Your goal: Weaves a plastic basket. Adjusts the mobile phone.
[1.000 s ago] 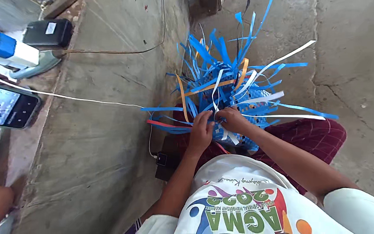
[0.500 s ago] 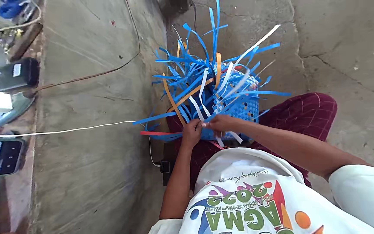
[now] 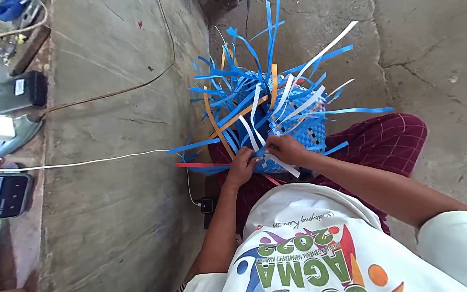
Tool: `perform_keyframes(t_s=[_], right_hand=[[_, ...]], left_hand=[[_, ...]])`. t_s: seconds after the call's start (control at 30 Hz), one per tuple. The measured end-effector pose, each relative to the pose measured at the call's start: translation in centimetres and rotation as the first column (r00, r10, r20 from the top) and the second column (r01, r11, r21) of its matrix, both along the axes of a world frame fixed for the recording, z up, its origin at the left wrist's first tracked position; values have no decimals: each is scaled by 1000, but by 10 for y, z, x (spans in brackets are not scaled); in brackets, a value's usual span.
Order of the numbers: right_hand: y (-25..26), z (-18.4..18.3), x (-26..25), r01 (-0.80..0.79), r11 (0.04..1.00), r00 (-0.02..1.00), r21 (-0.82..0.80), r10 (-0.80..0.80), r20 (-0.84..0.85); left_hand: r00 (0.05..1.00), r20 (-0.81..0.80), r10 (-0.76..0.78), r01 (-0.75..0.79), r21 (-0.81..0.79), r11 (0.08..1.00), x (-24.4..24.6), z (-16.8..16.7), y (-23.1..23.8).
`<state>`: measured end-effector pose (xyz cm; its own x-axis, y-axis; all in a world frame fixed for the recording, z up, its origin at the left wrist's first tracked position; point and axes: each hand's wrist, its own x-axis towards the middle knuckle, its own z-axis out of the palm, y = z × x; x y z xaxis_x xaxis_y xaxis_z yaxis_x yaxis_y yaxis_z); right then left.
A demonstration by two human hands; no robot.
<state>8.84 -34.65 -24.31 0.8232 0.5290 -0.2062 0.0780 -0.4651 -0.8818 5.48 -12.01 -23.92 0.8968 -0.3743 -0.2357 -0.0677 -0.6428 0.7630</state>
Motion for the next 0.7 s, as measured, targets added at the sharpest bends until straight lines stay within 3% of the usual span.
perform_keyframes(t_s=[0.07,0.23,0.3,0.4,0.47,0.53,0.6,0.7], right_hand=[[-9,-17,2,4,998,999,-59,-1,48],[1,-19,18,135,965,864,-225,-3,504],[4,-11,18,63,968,914,-243,42,403],[14,-9,12,-10,1000,976,-13,12,219],[19,-17,3,42,974,937,223,-116,329],[17,-30,-9,20,934,851,356,-203,484],[10,-41,-17,-51,936,785,348,-178,594],[1,-43,-24,-94,982,718,166,-49,694]], left_hand=[[999,49,8,-8,-1,1000,-1,-4,-4],[983,121,137,-150,101,984,-3,-6,-17],[981,122,153,-174,186,967,-6,-3,-26],[972,188,139,-175,194,965,-7,4,-33],[978,180,106,-128,114,985,-5,9,-27],[992,111,62,-61,-13,998,0,9,-18],[998,12,58,-57,-64,996,6,10,-15],[988,-85,131,-132,-5,991,11,15,-23]])
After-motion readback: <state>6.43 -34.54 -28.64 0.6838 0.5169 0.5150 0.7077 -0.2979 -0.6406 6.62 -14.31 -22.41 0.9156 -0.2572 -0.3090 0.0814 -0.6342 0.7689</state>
